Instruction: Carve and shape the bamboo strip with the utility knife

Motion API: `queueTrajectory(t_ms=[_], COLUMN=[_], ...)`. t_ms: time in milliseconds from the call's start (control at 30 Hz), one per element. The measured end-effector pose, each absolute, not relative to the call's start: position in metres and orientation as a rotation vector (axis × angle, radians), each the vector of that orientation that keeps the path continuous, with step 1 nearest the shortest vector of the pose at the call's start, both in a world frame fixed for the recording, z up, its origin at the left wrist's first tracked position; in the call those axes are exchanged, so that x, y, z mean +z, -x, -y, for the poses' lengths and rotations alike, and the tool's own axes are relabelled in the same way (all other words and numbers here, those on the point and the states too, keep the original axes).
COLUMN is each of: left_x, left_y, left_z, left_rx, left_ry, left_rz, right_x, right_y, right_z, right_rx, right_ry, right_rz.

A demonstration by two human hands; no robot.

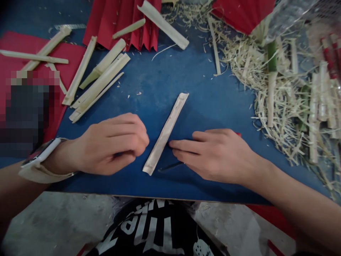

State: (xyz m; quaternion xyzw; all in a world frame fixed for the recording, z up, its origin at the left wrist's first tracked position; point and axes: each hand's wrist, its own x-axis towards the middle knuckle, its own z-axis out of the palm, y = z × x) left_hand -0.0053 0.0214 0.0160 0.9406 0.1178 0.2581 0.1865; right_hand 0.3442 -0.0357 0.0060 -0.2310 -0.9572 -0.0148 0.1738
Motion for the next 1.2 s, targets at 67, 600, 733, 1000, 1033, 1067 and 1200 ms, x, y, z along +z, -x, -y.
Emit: queueTrajectory(t_ms=[67, 600, 733, 1000, 1033, 1067, 1200], left_x=[0.013, 0.025, 0.016, 0.023, 0.024, 0.025, 0.021], left_y=[0.006, 0.009, 0.006, 0.009, 0.009, 0.009, 0.007], left_z=[-0.026, -0.021, -0.022, -0.023, -0.022, -0.022, -0.023], left_rx=[0.646, 0.472, 0.491, 0.385, 0.359, 0.333, 0.282], left_ry=[-2.764, -3.180, -3.082, -3.002, -3.000, -2.992, -2.947], left_rz=[-0.368, -0.228, -0.371, -0.377, -0.363, -0.353, -0.354], right_x=[0.012, 0.019, 0.014, 0.020, 0.021, 0.021, 0.027], right_y=[-0.340, -0.366, -0.357, -0.356, -0.356, -0.357, -0.363], right_z=[0.034, 0.025, 0.021, 0.015, 0.014, 0.014, 0.010], right_rx=[-0.035, -0.163, -0.234, -0.041, -0.026, -0.015, 0.131], right_ry=[0.553, 1.164, 0.982, 0.878, 0.866, 0.854, 0.910], right_rz=[2.759, 2.747, 2.833, 2.799, 2.800, 2.800, 2.741])
